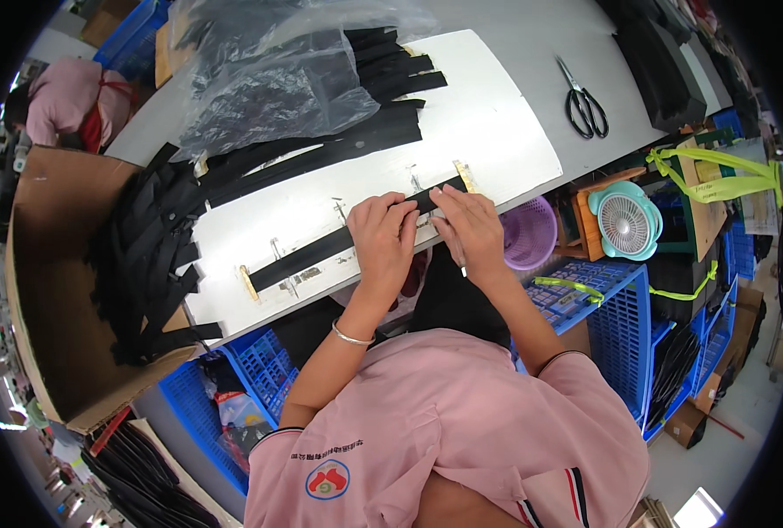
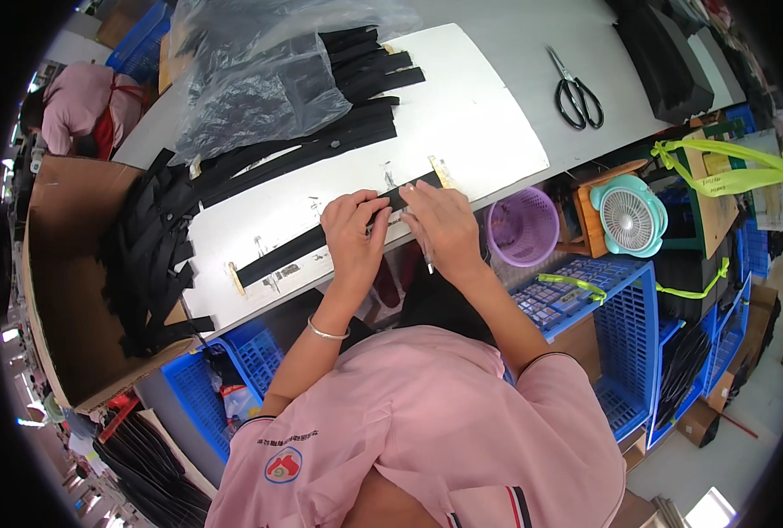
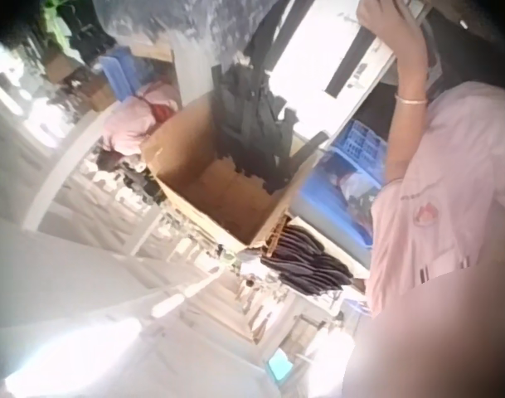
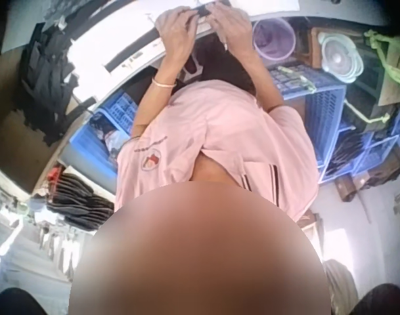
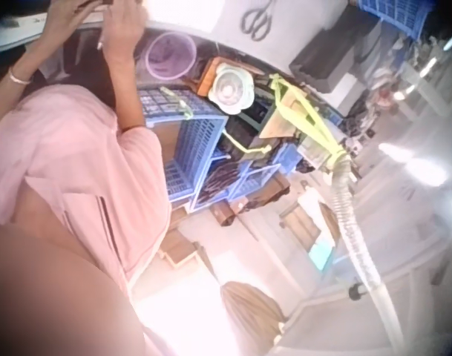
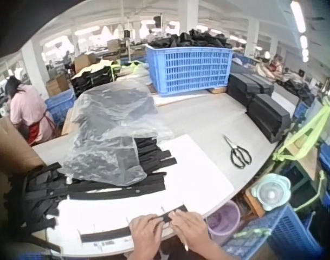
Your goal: The recorder uses a pen to mark alignment points on black fabric straps positioned on a workbench.
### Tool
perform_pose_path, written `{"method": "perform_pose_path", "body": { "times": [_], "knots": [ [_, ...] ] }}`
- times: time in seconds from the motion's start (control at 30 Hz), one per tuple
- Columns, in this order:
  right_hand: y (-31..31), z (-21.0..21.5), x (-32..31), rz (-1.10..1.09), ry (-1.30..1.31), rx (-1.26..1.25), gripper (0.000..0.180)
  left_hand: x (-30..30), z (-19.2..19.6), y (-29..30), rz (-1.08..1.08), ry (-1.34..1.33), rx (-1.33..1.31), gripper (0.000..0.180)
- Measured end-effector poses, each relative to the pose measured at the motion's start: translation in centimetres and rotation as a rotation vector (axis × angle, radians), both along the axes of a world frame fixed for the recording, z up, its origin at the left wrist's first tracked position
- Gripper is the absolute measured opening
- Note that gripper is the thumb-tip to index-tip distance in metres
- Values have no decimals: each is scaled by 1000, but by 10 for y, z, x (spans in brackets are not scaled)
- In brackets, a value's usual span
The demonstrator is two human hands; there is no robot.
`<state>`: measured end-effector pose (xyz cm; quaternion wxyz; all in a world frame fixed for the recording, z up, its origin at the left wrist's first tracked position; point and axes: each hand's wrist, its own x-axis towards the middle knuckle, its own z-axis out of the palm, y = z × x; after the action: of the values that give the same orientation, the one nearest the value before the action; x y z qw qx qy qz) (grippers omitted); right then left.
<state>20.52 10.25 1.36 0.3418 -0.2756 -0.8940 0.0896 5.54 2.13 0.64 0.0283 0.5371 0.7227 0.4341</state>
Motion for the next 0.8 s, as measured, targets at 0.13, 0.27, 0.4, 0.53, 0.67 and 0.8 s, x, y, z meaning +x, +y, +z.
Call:
{"method": "perform_pose_path", "body": {
  "times": [0.13, 0.27, 0.4, 0.53, 0.67, 0.8],
  "knots": [
    [22, 12, -5, 85, 128, -222, 25, 1, -3, -1, 9, -7, 21, 15],
    [40, 6, -20, 80, 186, -558, 12, 1, -1, 1, 4, 14, 33, 15],
    [48, -11, -27, 117, 187, -611, 20, 2, 1, 0, 0, 15, 42, 14],
    [48, -15, -28, 133, 179, -549, 18, 1, 0, 0, 4, 23, 38, 15],
    [47, -15, -30, 136, 171, -537, 17, 1, 0, -1, 0, 33, 48, 15],
    [44, -11, -33, 125, 150, -440, 16, 1, 1, -2, -3, 30, 43, 15]
  ]
}}
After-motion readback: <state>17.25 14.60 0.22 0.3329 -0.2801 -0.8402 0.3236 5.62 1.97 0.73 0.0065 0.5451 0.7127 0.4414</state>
